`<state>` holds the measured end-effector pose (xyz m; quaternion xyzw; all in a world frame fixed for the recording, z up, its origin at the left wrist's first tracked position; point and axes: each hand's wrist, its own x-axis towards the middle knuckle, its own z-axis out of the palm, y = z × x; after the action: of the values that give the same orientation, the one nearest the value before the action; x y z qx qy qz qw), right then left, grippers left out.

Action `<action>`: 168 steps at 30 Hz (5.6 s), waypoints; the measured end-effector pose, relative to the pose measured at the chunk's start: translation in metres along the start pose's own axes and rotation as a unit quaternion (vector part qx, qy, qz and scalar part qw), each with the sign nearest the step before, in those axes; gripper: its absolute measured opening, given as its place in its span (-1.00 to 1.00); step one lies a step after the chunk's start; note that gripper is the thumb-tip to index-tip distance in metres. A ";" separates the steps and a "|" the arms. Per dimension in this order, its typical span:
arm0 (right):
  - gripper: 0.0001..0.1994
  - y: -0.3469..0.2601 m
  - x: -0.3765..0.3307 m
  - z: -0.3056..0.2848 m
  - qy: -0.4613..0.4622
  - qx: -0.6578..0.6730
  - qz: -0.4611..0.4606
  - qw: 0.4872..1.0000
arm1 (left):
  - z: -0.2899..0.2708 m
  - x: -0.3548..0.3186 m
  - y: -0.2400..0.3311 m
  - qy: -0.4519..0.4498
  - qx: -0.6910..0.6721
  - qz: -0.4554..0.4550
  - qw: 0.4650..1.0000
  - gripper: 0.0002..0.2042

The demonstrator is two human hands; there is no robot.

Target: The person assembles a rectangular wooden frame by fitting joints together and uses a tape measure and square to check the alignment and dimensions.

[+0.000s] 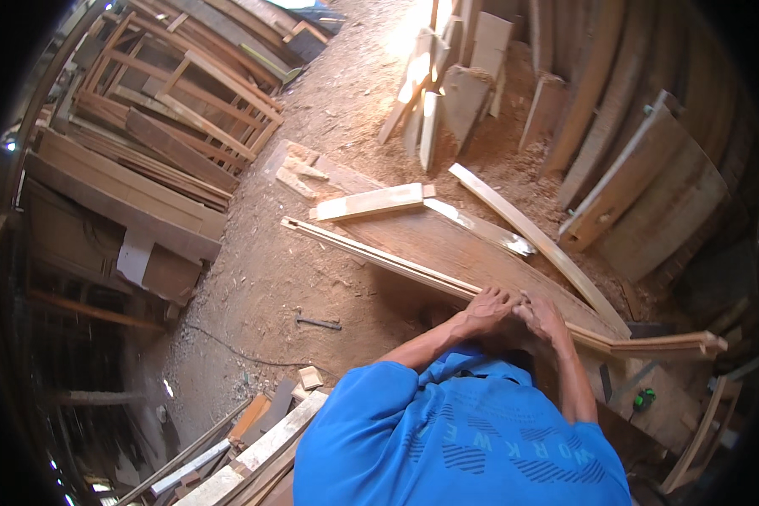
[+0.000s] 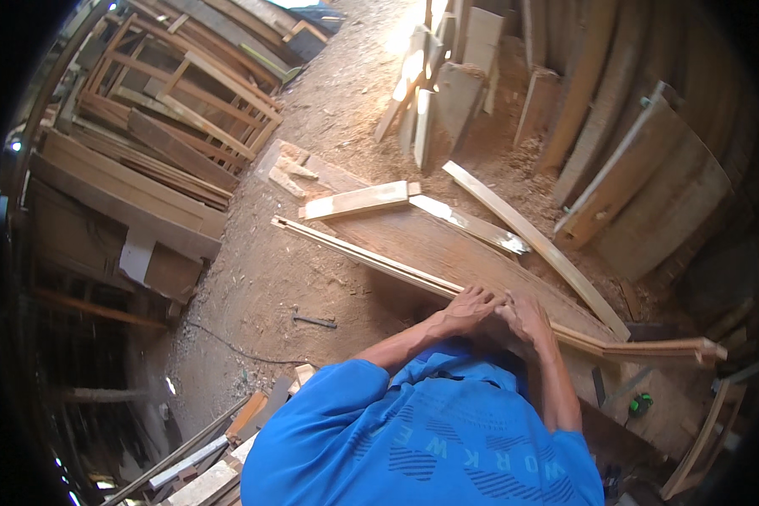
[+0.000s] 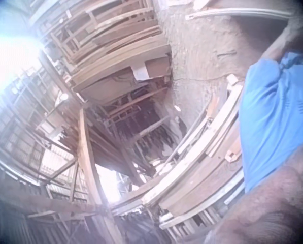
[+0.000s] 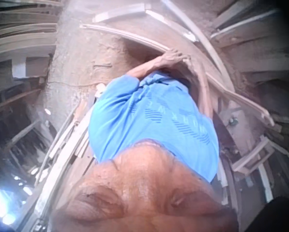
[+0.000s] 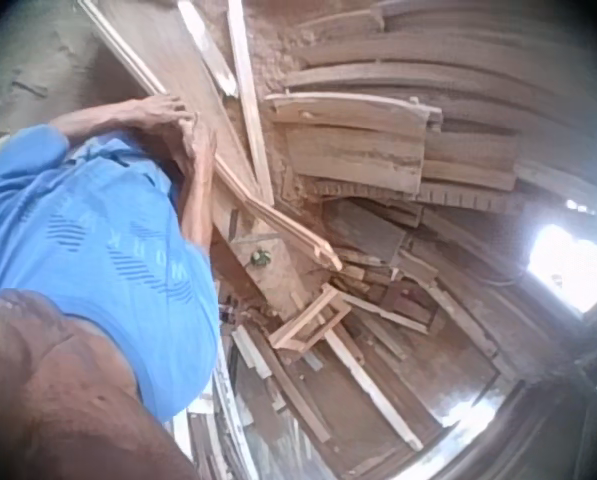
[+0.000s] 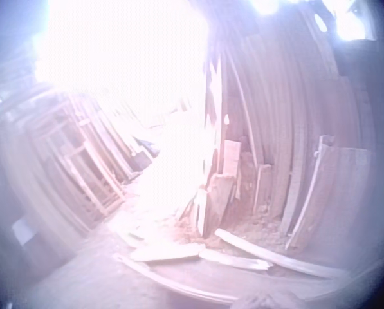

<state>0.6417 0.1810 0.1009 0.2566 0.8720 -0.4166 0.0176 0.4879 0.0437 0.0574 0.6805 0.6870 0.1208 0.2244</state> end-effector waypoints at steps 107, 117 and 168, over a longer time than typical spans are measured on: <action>-0.60 0.001 0.032 0.054 0.028 -0.292 0.163 0.942 | -0.205 -0.144 -0.356 0.633 -0.763 -0.080 0.101 -0.52; -0.51 -0.009 0.038 0.052 -0.026 -0.296 0.185 0.937 | -0.341 -0.246 -0.378 0.796 -0.533 -0.004 0.287 -0.65; -0.66 -0.009 0.053 0.059 -0.011 -0.295 0.168 0.941 | -0.191 -0.169 -0.388 0.668 -0.662 -0.227 0.253 -0.64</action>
<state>0.5810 0.1556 0.0556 0.3782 0.8996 -0.1348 0.1716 0.0516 -0.1137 0.0655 -0.2129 0.3980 0.8892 0.0752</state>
